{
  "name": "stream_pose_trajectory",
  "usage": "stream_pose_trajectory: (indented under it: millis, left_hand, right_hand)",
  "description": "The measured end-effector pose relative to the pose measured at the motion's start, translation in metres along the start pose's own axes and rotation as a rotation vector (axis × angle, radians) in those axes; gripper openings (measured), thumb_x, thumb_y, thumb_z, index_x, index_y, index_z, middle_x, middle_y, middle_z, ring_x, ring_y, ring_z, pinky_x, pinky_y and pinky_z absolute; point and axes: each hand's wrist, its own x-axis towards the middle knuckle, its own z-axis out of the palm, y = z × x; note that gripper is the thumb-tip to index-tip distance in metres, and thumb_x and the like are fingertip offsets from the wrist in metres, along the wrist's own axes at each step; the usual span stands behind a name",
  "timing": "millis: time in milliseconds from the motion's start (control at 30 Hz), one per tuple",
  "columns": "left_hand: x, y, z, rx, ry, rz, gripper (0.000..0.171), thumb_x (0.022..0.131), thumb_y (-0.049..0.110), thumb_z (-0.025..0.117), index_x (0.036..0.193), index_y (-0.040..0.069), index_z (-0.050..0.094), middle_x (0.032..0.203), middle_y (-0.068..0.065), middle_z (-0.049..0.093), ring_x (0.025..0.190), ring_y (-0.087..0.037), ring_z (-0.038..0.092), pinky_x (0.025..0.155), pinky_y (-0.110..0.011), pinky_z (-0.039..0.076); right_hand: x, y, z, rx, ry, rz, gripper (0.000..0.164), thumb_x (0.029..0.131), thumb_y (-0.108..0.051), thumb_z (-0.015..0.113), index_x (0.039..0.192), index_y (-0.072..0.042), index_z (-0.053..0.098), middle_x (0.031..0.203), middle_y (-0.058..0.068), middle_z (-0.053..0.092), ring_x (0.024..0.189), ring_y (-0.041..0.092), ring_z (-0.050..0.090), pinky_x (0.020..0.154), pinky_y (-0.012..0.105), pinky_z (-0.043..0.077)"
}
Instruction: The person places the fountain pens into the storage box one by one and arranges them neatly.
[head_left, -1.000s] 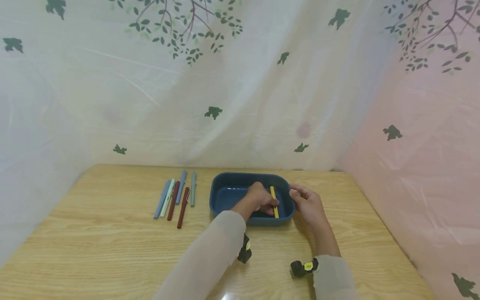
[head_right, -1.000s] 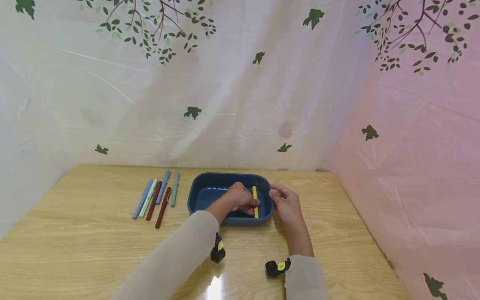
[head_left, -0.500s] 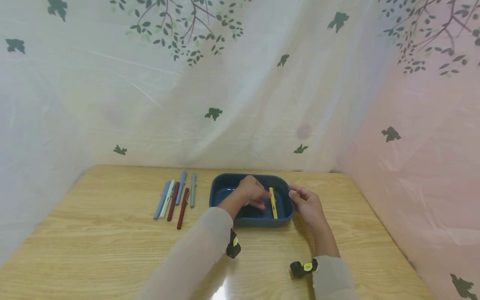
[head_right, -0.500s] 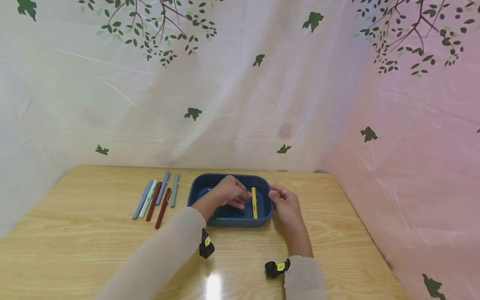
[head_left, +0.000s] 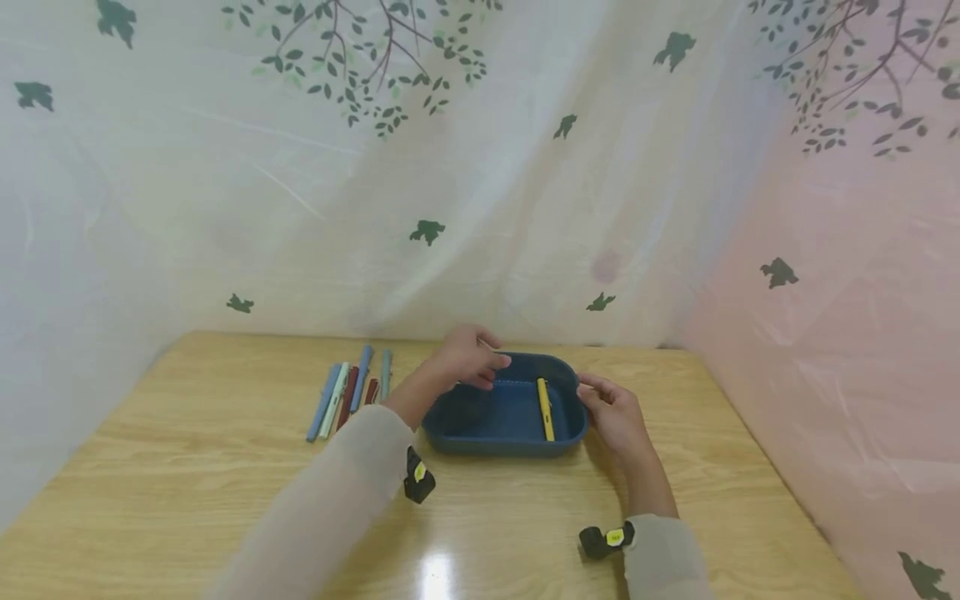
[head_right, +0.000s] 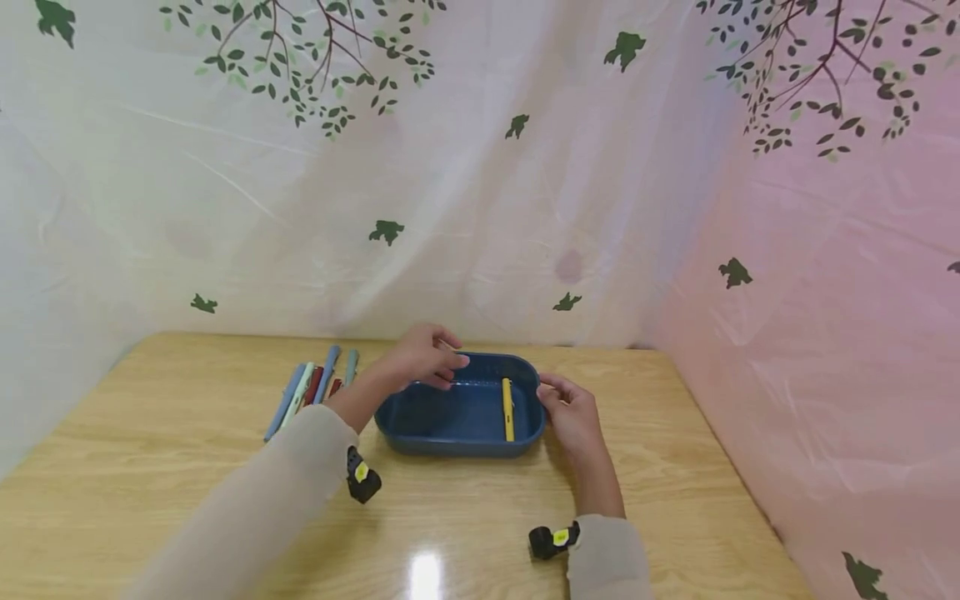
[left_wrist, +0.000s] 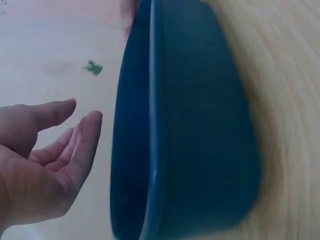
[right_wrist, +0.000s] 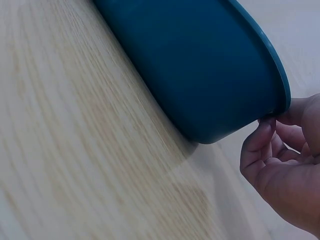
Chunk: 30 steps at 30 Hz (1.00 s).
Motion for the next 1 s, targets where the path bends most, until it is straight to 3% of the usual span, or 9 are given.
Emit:
stream_pose_trajectory:
  millis: [133,267,533,733,1000]
  left_hand:
    - [-0.003,-0.002,-0.018,0.042,0.087,0.057,0.038,0.093,0.006,0.074,0.127,-0.003,0.06,0.109,-0.021,0.072,0.078,-0.027,0.07,0.068,-0.037,0.063]
    - [-0.01,-0.003,-0.038,0.094,0.141,0.072,0.037,0.093,0.008,0.074,0.126,-0.002,0.06,0.108,-0.02,0.072,0.078,-0.024,0.068,0.069,-0.038,0.063]
    - [-0.021,-0.023,-0.078,0.176,0.193,0.083,0.036,0.096,0.011,0.07,0.127,-0.002,0.057,0.113,-0.022,0.068,0.093,-0.036,0.069,0.073,-0.041,0.063]
    - [-0.034,-0.041,-0.108,0.238,0.231,0.088,0.037,0.097,0.01,0.068,0.128,-0.005,0.057,0.114,-0.026,0.068,0.088,-0.033,0.069,0.077,-0.046,0.063]
    - [-0.052,-0.07,-0.143,0.309,0.235,0.093,0.039,0.101,0.015,0.063,0.132,-0.006,0.054,0.117,-0.026,0.065,0.095,-0.042,0.069,0.079,-0.048,0.061]
  right_hand:
    - [-0.001,0.0,0.0,-0.001,0.007,0.002,0.042,0.106,-0.021,0.06,0.144,-0.003,0.056,0.131,0.015,0.063,0.101,0.01,0.067,0.084,0.021,0.058]
    - [-0.001,0.0,0.001,-0.001,0.009,0.003,0.042,0.106,-0.021,0.06,0.143,-0.003,0.057,0.131,0.015,0.062,0.101,0.011,0.067,0.084,0.021,0.057]
    - [0.0,-0.001,0.002,-0.005,0.011,0.001,0.041,0.106,-0.019,0.059,0.143,-0.002,0.057,0.12,0.012,0.064,0.096,0.01,0.066,0.081,0.021,0.058]
    - [0.0,0.001,0.002,-0.027,0.01,-0.011,0.042,0.106,-0.022,0.059,0.144,-0.002,0.057,0.13,0.016,0.062,0.101,0.01,0.066,0.083,0.02,0.057]
    - [0.001,0.002,0.001,-0.042,0.008,-0.008,0.041,0.107,-0.022,0.058,0.143,-0.004,0.057,0.133,0.017,0.062,0.103,0.01,0.066,0.085,0.021,0.057]
